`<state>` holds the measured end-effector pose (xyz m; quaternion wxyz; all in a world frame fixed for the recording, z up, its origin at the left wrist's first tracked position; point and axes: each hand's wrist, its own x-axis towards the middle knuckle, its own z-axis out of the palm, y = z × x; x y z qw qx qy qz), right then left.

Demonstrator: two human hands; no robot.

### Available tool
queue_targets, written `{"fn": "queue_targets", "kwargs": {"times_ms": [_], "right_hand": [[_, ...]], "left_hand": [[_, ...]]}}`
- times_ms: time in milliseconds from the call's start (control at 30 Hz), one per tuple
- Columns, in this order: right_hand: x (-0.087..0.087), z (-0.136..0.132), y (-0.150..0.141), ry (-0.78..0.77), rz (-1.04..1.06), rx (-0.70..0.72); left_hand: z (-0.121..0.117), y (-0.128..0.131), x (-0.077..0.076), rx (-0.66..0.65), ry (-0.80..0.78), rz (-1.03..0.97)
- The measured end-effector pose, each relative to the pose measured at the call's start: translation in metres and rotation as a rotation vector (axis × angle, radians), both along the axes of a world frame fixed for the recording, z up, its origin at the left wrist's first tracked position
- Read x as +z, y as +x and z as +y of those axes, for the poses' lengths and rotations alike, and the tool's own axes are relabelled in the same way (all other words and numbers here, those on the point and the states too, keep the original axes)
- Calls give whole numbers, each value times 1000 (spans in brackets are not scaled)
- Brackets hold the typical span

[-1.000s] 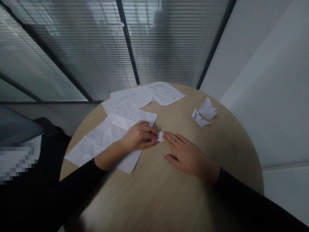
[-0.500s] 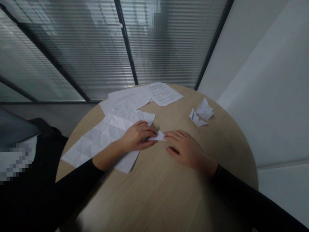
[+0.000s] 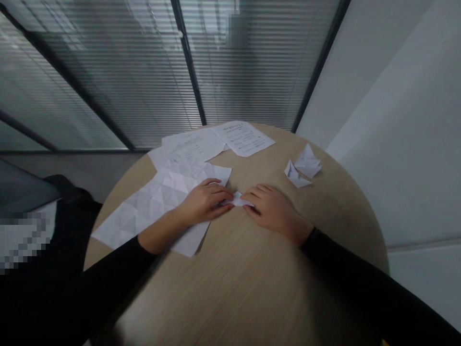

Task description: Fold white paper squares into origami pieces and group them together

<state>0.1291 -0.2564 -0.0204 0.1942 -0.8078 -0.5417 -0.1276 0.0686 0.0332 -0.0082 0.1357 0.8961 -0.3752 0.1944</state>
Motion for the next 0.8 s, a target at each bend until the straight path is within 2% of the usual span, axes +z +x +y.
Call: {"fn": "queue_targets", "kwargs": {"times_ms": [233, 433, 800], "right_hand": [[5, 10, -1, -20, -80, -20], [3, 16, 0, 10, -85, -43], [8, 26, -8, 129, -77, -126]], "left_hand": [[-1, -2, 1, 22, 7, -15], [-1, -4, 3, 132, -29, -6], [-3, -4, 3, 163, -276, 36]]}}
